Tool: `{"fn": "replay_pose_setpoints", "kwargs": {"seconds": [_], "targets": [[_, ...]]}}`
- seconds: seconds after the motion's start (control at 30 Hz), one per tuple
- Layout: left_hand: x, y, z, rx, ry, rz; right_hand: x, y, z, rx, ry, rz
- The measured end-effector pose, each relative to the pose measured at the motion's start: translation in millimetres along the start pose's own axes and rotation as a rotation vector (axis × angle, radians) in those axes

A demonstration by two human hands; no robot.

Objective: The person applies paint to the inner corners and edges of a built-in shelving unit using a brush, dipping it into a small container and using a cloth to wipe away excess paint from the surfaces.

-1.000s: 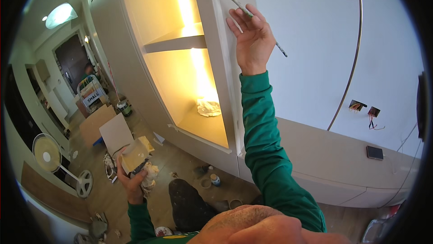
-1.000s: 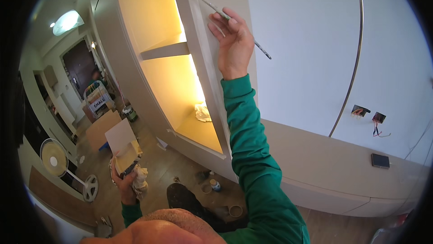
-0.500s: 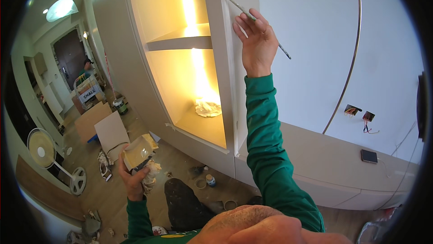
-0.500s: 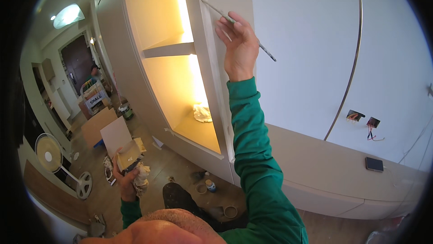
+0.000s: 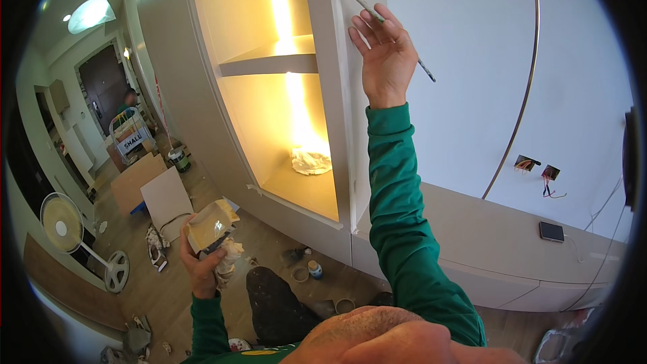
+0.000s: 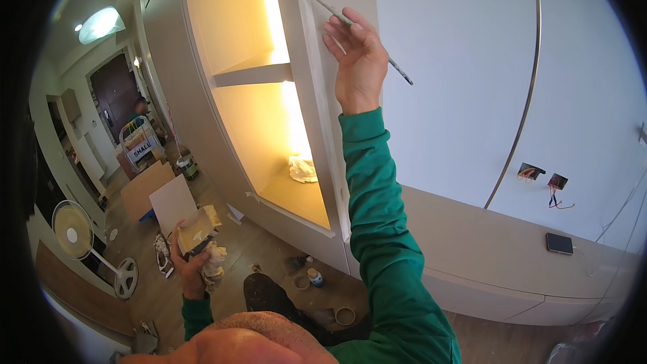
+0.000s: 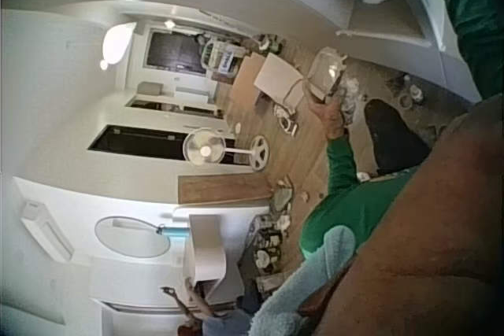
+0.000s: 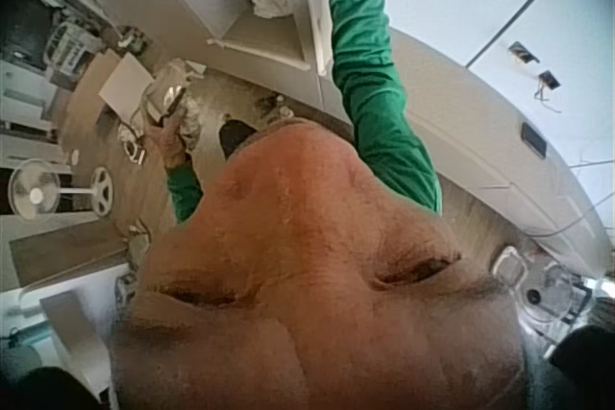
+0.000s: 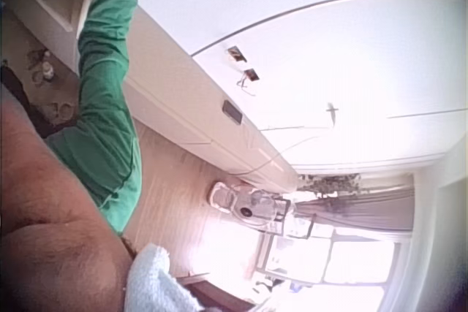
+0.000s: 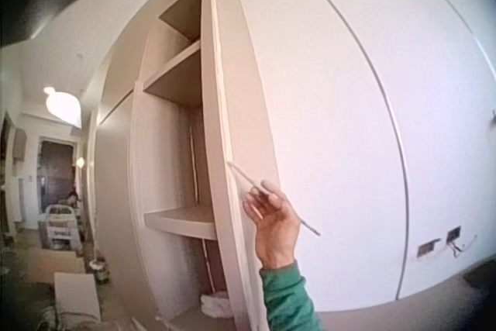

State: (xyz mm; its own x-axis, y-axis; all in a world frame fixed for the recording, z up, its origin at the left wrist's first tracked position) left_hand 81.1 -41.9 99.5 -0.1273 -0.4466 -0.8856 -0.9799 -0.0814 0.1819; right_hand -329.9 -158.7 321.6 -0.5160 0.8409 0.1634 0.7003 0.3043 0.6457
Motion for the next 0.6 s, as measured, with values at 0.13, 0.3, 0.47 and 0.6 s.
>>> {"fn": "replay_pose_setpoints", "kwargs": {"seconds": [0.13,0.3,0.47,0.6], "targets": [[0.1,0.9,-0.2,0.002,-0.005,-0.013,-1.0,-1.4,-0.1,0.007,-0.002,0.005],[1.1,0.3,-0.4,0.001,-0.004,-0.012,-1.4,-2.6,1.3,0.007,-0.005,0.022],[2.2,0.1,-0.8,-0.006,-0.007,-0.016,-1.2,-3.0,1.5,0.005,-0.004,0.023],[2.8,-1.6,-1.0,-0.008,0.0,-0.029,-1.9,-5.2,3.2,-0.001,0.007,0.011]]}}
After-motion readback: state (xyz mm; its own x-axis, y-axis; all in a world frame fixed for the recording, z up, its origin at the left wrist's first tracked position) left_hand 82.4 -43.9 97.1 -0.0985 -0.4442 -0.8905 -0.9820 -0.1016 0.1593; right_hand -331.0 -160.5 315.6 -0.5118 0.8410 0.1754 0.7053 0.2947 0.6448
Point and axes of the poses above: each hand's wrist, its own z-axis away from the middle knuckle, its own y-axis out of the palm, x = y × z, the point moved 5 cm from there along -z, towards the middle knuckle, and after that the axes turned 5 degrees about -y, right-handed, at the moved point
